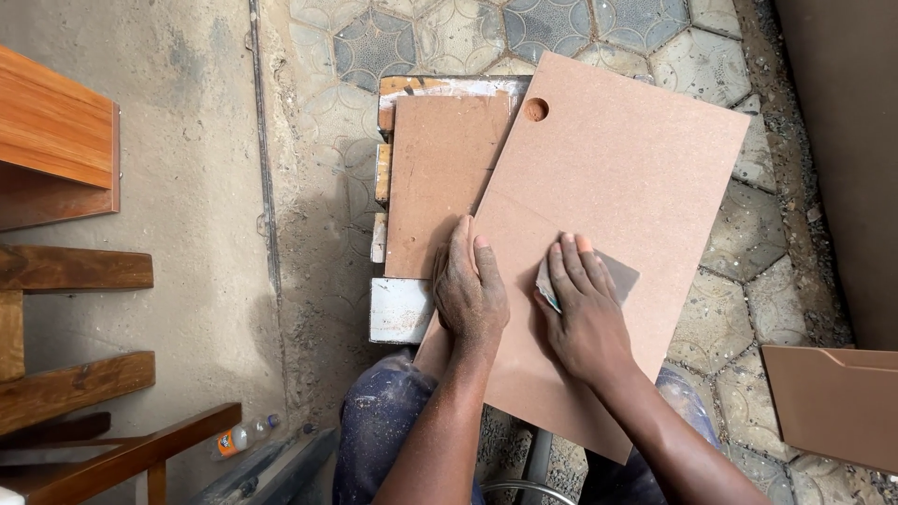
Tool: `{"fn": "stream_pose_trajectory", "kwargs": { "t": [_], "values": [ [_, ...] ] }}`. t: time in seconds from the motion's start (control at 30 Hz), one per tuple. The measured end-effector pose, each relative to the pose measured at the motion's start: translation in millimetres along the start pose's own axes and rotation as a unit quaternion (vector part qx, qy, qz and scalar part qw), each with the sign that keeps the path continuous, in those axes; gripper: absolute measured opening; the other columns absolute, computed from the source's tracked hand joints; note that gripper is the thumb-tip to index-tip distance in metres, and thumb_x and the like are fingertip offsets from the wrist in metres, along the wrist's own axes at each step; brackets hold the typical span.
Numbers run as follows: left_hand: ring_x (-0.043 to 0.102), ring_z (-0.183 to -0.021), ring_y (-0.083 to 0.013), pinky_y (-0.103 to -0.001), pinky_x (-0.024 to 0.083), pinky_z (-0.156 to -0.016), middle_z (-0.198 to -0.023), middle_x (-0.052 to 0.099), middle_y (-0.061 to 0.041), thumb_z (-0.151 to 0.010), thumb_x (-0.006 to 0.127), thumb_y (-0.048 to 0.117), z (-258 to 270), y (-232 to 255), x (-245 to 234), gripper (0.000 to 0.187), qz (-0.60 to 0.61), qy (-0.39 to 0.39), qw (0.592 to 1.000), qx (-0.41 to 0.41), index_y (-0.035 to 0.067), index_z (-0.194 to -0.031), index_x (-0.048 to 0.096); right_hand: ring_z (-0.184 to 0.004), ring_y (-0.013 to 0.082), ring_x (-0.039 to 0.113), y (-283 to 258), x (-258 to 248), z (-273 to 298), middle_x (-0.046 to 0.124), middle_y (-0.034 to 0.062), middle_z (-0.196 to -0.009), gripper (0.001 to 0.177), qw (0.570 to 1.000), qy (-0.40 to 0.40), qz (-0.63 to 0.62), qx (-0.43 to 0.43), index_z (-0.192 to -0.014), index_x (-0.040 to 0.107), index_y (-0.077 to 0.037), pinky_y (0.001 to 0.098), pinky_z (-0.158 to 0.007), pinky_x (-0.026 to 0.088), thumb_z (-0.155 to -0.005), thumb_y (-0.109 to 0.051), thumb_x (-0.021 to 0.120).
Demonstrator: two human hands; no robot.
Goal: The person sands a rectangular wooden board with a sanding block, working on the edges and flat surfaces. The person flips the board to sand different sides and continues smoothing the surface.
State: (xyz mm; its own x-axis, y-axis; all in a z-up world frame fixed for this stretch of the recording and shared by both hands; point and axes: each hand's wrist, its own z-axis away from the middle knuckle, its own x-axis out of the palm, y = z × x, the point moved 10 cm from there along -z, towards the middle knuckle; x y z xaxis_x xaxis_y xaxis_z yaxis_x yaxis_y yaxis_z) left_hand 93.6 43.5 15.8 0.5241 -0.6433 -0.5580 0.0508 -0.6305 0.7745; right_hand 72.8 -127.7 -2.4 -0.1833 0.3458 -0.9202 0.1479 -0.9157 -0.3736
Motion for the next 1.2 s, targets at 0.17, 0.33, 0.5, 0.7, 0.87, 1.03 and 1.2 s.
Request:
{"fn": "stream_pose_trajectory", "kwargs": {
  "t": [0.17, 0.33, 0.5, 0.7, 0.87, 1.03, 1.2],
  "values": [
    [0.069, -0.112, -0.0411, -0.05, 0.048, -0.105, -0.122, 0.073, -0.02, -0.107, 0.044, 0.026, 2, -5, 4, 0.04, 0.017, 0.003, 1.0, 0.007, 0.002, -0.133, 0.063, -0.156, 0.029, 0.022, -49, 11, -78, 0.032, 0.012, -0.166, 0.074, 0.998, 0.023, -0.016, -0.055, -0.158, 0.035, -0.009, 0.0441, -0.125, 0.022, -0.103, -0.057, 0.042],
    [0.07, -0.109, -0.0386, -0.047, 0.05, -0.103, -0.119, 0.074, -0.019, -0.106, 0.047, 0.021, 4, -4, 2, 0.036, -0.028, 0.018, 0.999, 0.014, 0.002, -0.131, 0.065, -0.156, 0.0301, 0.02, -1, -8, 2, 0.028, 0.0117, -0.168, 0.078, 1.0, 0.013, 0.024, 0.004, -0.162, 0.028, -0.01, 0.0434, -0.124, 0.019, -0.1, -0.053, 0.045],
    [0.069, -0.113, -0.0389, -0.047, 0.048, -0.107, -0.121, 0.074, -0.018, -0.103, 0.048, 0.023, 3, -6, 3, 0.039, 0.026, 0.012, 1.0, -0.011, 0.003, -0.132, 0.065, -0.153, 0.0314, 0.027, 9, -5, 20, 0.034, 0.0123, -0.166, 0.076, 0.998, 0.038, 0.049, 0.032, -0.161, 0.035, -0.016, 0.0459, -0.121, 0.025, -0.096, -0.053, 0.051],
    [0.066, -0.119, -0.0399, -0.048, 0.049, -0.106, -0.13, 0.069, -0.022, -0.101, 0.049, 0.025, -1, -7, -11, 0.047, 0.045, 0.03, 0.997, -0.048, 0.007, -0.144, 0.055, -0.156, 0.0279, 0.021, -74, 19, -102, 0.029, 0.0117, -0.167, 0.077, 0.992, 0.025, 0.003, -0.12, -0.161, 0.03, -0.012, 0.043, -0.124, 0.024, -0.099, -0.054, 0.048],
    [0.069, -0.116, -0.0362, -0.045, 0.052, -0.103, -0.123, 0.073, -0.017, -0.102, 0.047, 0.026, 2, -7, -5, 0.044, 0.045, 0.018, 0.997, -0.052, 0.007, -0.141, 0.056, -0.155, 0.0247, 0.02, -8, -1, -13, 0.03, 0.0071, -0.166, 0.088, 0.998, -0.026, 0.059, -0.014, -0.164, 0.022, -0.017, 0.0412, -0.123, 0.022, -0.092, -0.061, 0.049],
    [0.07, -0.114, -0.0368, -0.044, 0.054, -0.099, -0.118, 0.075, -0.016, -0.102, 0.047, 0.021, 2, -10, -3, 0.038, 0.078, 0.021, 0.996, -0.04, 0.004, -0.133, 0.063, -0.156, 0.0263, 0.019, 14, 4, 15, 0.028, 0.0093, -0.168, 0.08, 0.998, -0.012, 0.054, 0.041, -0.162, 0.029, -0.012, 0.0411, -0.122, 0.02, -0.096, -0.055, 0.048],
    [0.071, -0.108, -0.0373, -0.045, 0.056, -0.094, -0.114, 0.075, -0.018, -0.103, 0.047, 0.02, 0, -16, -9, 0.035, 0.047, 0.051, 0.997, -0.026, 0.006, -0.129, 0.066, -0.156, 0.0268, 0.022, -62, 8, -97, 0.028, 0.0135, -0.167, 0.081, 0.993, 0.038, 0.053, -0.101, -0.16, 0.031, -0.008, 0.041, -0.123, 0.023, -0.098, -0.057, 0.049]
  ]
}}
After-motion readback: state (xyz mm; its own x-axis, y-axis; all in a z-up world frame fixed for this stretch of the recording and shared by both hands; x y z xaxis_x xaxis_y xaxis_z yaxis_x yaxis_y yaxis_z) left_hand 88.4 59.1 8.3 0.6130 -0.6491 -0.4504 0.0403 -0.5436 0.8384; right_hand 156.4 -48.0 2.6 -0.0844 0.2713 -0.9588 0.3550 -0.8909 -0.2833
